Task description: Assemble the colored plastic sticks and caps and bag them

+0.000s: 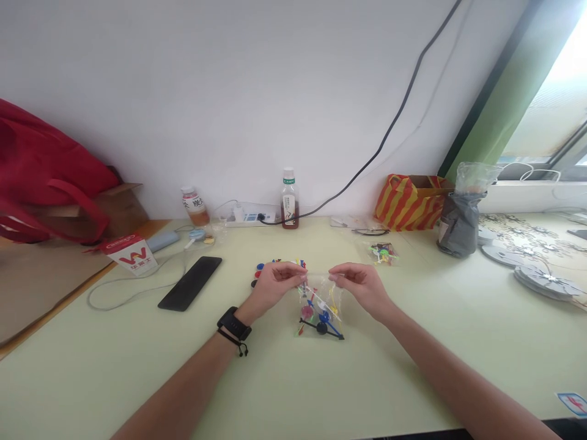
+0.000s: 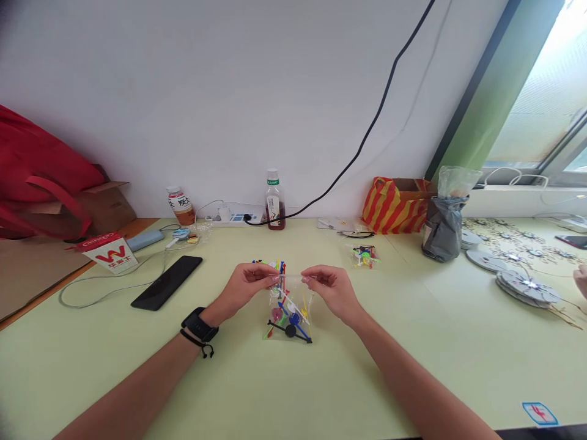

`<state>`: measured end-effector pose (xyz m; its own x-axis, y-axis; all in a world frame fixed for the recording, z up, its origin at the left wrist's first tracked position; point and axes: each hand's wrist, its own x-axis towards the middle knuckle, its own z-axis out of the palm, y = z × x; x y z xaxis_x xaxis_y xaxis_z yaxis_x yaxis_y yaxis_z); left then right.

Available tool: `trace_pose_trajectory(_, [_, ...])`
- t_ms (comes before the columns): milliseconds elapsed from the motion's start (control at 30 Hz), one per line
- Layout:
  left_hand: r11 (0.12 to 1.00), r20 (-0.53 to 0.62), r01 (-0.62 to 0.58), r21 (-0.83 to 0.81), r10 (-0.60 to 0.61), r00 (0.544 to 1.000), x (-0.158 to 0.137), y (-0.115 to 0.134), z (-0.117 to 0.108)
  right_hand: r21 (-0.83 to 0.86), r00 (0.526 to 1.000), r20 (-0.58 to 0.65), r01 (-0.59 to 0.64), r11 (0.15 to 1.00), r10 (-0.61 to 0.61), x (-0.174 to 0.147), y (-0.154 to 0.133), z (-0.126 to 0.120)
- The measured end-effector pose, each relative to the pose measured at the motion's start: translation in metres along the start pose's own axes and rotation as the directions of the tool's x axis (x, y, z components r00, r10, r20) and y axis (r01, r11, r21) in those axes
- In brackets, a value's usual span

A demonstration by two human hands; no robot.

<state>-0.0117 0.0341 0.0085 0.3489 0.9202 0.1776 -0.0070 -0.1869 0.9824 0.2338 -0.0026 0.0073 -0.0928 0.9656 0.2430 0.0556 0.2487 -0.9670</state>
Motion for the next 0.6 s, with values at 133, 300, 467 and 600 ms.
trace_pose_trajectory(133, [0.998, -0.030, 0.034, -0.048, -0.035, 0.999, -0.002, -0.002, -0.001, -0.013, 0.999, 0.022, 0.041, 0.999, -0.041, -0.001, -0.004, -0.002])
trace_pose_trajectory(300, [1.000, -0.029, -0.016, -0.018, 0.015, 0.999, -0.002, -0.003, 0.001, 0.005, 0.999, 0.041, 0.022, 1.000, -0.022, -0.002, -0.003, -0.002])
trace_pose_trajectory(467, [0.992, 0.001, -0.076, 0.096, 0.076, 0.997, -0.001, -0.001, 0.003, -0.055, 1.000, 0.009, 0.026, 0.998, -0.026, 0.001, 0.004, -0.001])
trace_pose_trajectory(600, [0.986, 0.029, -0.086, 0.145, 0.083, 0.996, -0.001, 0.000, 0.003, -0.138, 0.999, 0.001, 0.044, 0.989, -0.044, 0.002, 0.006, 0.000])
